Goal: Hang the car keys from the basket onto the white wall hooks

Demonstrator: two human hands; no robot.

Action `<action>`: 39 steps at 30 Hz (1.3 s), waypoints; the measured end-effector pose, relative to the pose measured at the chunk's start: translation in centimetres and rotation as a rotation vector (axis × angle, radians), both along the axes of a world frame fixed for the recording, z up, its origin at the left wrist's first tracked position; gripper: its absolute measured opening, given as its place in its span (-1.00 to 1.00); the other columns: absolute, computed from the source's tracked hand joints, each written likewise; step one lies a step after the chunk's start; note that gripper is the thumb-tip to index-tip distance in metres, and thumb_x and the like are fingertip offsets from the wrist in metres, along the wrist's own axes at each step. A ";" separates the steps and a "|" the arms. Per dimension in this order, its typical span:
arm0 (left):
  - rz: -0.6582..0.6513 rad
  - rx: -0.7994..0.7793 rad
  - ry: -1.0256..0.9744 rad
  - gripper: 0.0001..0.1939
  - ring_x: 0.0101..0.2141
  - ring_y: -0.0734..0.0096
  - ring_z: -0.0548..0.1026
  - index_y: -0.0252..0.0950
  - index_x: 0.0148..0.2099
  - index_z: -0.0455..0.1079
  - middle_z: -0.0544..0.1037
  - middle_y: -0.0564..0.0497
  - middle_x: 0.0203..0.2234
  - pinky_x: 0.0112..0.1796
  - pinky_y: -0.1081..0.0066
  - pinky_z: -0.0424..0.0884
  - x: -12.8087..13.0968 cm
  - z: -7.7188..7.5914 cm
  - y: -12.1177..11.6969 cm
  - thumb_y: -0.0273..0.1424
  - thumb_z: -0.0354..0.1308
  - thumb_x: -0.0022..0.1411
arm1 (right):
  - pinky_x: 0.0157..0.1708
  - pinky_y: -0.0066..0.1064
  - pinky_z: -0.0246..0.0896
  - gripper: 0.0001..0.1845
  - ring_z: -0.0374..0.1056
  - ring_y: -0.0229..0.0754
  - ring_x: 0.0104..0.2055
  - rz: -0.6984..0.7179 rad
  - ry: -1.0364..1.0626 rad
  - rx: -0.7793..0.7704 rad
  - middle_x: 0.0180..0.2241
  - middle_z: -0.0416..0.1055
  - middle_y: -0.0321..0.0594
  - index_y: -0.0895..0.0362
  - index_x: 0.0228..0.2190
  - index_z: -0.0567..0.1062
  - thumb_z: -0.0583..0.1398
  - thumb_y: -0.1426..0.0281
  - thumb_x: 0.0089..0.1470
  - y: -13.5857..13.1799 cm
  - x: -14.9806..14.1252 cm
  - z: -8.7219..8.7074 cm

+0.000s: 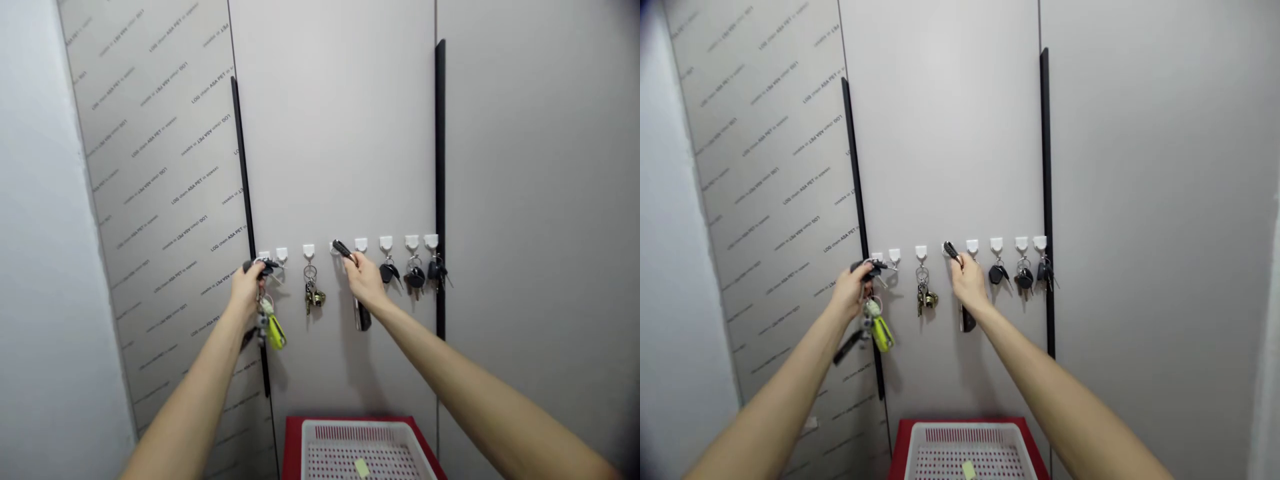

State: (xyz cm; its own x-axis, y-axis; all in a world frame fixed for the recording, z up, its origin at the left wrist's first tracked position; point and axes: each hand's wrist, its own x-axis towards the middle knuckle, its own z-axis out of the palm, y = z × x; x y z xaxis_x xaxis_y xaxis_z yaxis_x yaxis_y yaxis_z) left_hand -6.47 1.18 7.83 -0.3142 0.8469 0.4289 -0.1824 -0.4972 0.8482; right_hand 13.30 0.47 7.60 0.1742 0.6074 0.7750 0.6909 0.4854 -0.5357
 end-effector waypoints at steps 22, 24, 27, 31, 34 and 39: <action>-0.324 -0.324 0.257 -0.82 -0.75 0.66 0.17 -0.36 -0.41 0.22 0.26 0.16 -0.74 -0.69 0.58 0.11 9.0 -13.6 -3.8 -0.48 -0.01 -0.20 | -0.68 -0.60 -0.12 -0.82 -0.02 -0.44 -0.67 0.444 -0.302 -0.600 -0.73 0.10 -0.39 0.24 -0.61 0.31 -0.06 0.46 -0.21 -2.4 0.3 -8.7; -0.413 -0.392 0.254 -0.82 -0.66 0.60 0.26 -0.39 -0.44 0.23 0.32 0.12 -0.70 -0.60 0.56 0.18 9.8 -17.5 -3.8 -0.56 0.00 -0.25 | -0.70 -0.60 -0.11 -0.78 0.00 -0.43 -0.71 0.456 -0.308 -0.799 -0.74 0.12 -0.40 0.23 -0.53 0.35 -0.07 0.46 -0.22 -2.8 1.0 -12.4; -0.582 -0.460 0.394 -0.70 -0.53 0.49 0.33 -0.40 -0.42 0.25 0.38 0.07 -0.60 -0.47 0.50 0.22 9.9 -19.6 -3.6 -0.66 0.04 -0.37 | -0.72 -0.58 -0.08 -0.77 0.03 -0.42 -0.74 0.489 -0.428 -1.013 -0.78 0.14 -0.40 0.20 -0.50 0.38 -0.01 0.46 -0.27 -3.4 2.3 -15.2; -0.225 -0.304 0.546 -0.64 -0.34 0.38 0.32 -0.35 -0.35 0.23 0.36 -0.06 -0.36 -0.29 0.42 0.19 8.9 -14.4 -2.2 -0.57 0.10 -0.35 | -0.56 -0.52 0.05 -0.79 0.15 -0.35 -0.60 0.291 -0.309 -0.632 -0.63 0.29 -0.28 0.21 -0.51 0.39 0.02 0.42 -0.25 -2.8 4.1 -12.6; 0.226 -0.091 0.559 -0.58 -0.23 0.35 0.25 -0.30 -0.22 0.15 0.27 -0.08 -0.25 -0.23 0.35 0.15 8.3 -9.0 -0.6 -0.40 0.08 -0.24 | -0.42 -0.46 0.07 -0.67 0.20 -0.29 -0.45 -0.001 -0.051 -0.214 -0.40 0.31 -0.18 0.18 -0.32 0.30 0.00 0.32 -0.19 -1.9 5.1 -8.0; 0.332 -0.113 0.529 -0.58 -0.38 0.38 0.33 -0.32 -0.27 0.19 0.35 -0.04 -0.43 -0.37 0.39 0.22 9.0 -5.7 1.6 -0.29 0.09 -0.27 | -0.42 -0.38 0.04 -0.46 0.22 -0.16 -0.38 -0.227 -0.070 -0.157 -0.41 0.32 -0.14 0.12 -0.13 0.12 0.06 0.28 -0.23 -0.6 5.3 -3.6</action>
State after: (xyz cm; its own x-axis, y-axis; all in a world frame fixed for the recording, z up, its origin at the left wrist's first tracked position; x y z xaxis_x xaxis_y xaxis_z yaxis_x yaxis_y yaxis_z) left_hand 2.55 2.78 2.10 -0.3373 0.7900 0.5119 0.4246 -0.3576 0.8317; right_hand 18.61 -0.14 4.03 0.2685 0.6725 0.6897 0.8104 0.2293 -0.5391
